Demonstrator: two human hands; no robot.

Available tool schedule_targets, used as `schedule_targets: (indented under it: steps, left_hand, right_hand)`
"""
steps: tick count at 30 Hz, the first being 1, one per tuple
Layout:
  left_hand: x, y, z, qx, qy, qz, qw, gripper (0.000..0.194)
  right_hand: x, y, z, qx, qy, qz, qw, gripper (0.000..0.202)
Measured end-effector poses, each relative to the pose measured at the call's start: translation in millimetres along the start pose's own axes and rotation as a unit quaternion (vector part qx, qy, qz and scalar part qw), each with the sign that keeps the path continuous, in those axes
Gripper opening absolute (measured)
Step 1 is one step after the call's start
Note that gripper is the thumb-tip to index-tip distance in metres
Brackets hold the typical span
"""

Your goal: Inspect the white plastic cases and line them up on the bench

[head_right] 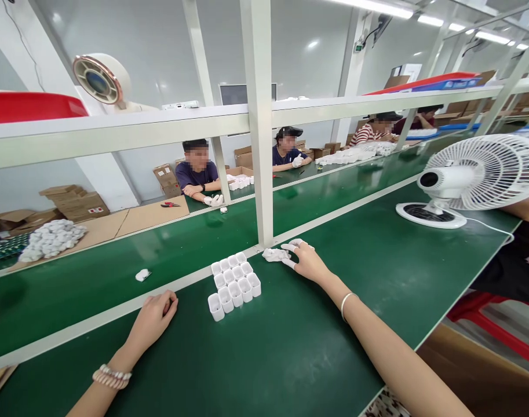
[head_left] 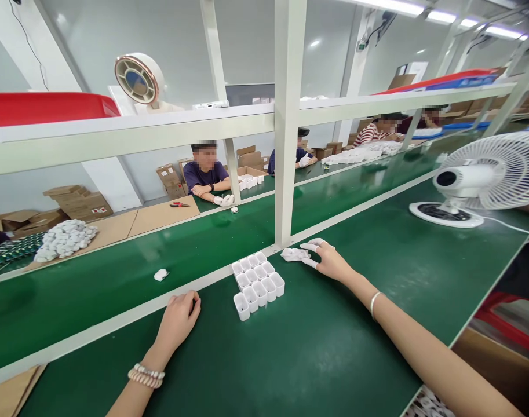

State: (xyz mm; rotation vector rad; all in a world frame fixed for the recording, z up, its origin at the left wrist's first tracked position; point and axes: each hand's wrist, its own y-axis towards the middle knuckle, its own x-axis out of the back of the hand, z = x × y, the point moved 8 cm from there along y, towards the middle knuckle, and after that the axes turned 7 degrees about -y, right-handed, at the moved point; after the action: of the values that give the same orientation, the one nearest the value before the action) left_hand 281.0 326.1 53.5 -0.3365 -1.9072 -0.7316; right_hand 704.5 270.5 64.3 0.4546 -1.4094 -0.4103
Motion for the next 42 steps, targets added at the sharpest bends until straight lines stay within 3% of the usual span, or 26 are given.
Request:
schedule_targets:
  steps: [4, 8, 15, 18, 22, 26, 30, 34, 38, 42]
  left_hand:
    - [0.4, 0, -1, 0.005, 0.001, -0.001, 1.0, 0.025]
    - [0.2, 0, -1, 0.01, -0.005, 0.005, 1.0, 0.025]
    - [4.2, -4, -5, 0.041, -0.069, -0.021, 0.997, 0.032]
    - [1.0, -8, -19, 0.063, -0.122, -0.028, 0.99, 0.035]
    - [-10.9, -13, -48, 0.048, -0.147, 0.008, 0.988, 0.046]
    - [-15.1, -18, -70, -0.006, -0.125, 0.021, 0.992, 0.057]
    - [-17.9, -21, -84, -0.085, -0.101, 0.038, 0.991, 0.044]
    - [-18.1, -20, -88, -0.109, -0.13, 0.047, 0.984, 0.027]
    - [-13.0, -17, -91, -0.114, -0.181, 0.037, 0.976, 0.01]
    - [-11.6, -19, -95, -0.131, -0.184, 0.054, 0.973, 0.013]
  right_hand:
    - [1, 1, -5, -0.008, -0.015, 0.002, 1.0, 0.038]
    - [3, 2, -7, -0.018, -0.031, -0.002, 0.999, 0.023]
    - [7, -1, 1, 0.01, -0.067, -0.007, 0.998, 0.016]
    - [8, -1, 6, 0.03, -0.095, 0.001, 0.995, 0.013]
    - [7, 1, 13, 0.059, -0.135, 0.016, 0.989, 0.016]
    - [8, 1, 17, 0.062, -0.193, 0.016, 0.979, 0.023]
    - [7, 1, 19, 0.056, -0.224, 0.011, 0.973, 0.025]
    - [12, 1, 22, 0.061, -0.195, -0.039, 0.978, 0.031]
    - [29, -4, 26, 0.078, -0.098, -0.15, 0.981, 0.029]
    - [40, 0, 51, 0.116, -0.046, -0.185, 0.975, 0.023]
